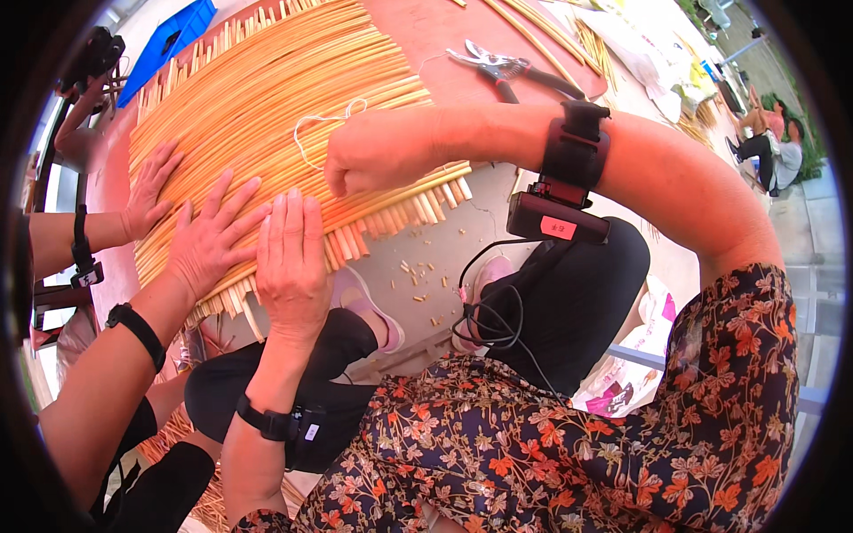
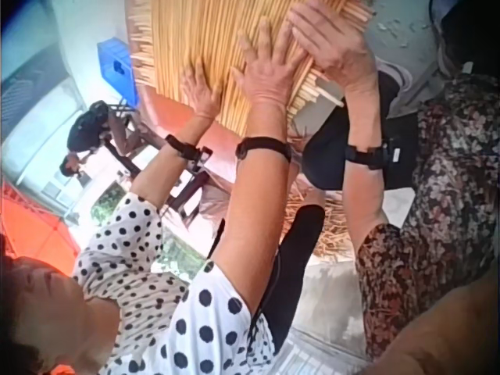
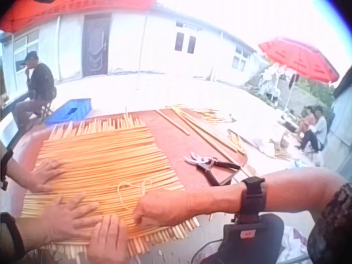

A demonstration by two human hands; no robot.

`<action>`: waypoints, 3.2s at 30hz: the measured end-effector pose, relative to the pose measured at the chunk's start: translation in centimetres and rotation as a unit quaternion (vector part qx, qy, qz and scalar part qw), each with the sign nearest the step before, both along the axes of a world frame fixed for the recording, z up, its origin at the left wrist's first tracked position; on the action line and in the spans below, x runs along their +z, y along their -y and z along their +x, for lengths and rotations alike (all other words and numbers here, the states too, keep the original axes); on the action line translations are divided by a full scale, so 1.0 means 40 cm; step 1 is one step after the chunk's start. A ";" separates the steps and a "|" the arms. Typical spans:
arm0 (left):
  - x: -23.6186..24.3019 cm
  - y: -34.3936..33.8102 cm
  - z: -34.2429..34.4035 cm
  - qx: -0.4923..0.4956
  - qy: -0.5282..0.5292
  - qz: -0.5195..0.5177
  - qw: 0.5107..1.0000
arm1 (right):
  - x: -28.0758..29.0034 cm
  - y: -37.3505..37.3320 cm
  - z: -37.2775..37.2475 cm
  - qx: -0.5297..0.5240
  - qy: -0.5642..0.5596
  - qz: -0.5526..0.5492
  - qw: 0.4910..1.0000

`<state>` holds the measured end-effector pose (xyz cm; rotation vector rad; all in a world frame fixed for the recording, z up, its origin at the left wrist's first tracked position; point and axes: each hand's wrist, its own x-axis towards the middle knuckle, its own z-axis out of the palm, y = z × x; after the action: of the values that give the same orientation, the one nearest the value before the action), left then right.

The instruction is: The person threads a white string through holes in several wooden strips to assemble a mat, while another person assists by holding the strips steady on a table.

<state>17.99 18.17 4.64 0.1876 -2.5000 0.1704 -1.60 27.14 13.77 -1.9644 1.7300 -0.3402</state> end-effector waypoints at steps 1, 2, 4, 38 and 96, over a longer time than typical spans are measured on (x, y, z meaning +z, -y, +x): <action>0.000 0.000 0.001 -0.001 0.001 0.000 1.000 | 0.002 0.001 0.000 -0.004 0.002 0.009 1.000; 0.000 0.000 0.001 -0.001 0.003 0.000 1.000 | 0.004 0.002 0.002 -0.003 0.002 0.010 1.000; -0.001 0.000 0.001 -0.002 0.003 -0.001 1.000 | 0.006 0.007 0.005 -0.006 -0.011 0.018 1.000; -0.022 -0.023 0.017 0.004 0.011 -0.017 1.000 | 0.047 0.103 0.051 0.051 -0.124 0.134 0.982; -0.040 -0.034 0.033 -0.025 -0.023 -0.034 0.999 | -0.039 0.036 0.139 0.038 -0.099 -0.036 0.994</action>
<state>19.31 19.52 3.02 0.0990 -2.4472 0.2286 3.95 25.69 12.20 -2.1734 1.7775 -0.1895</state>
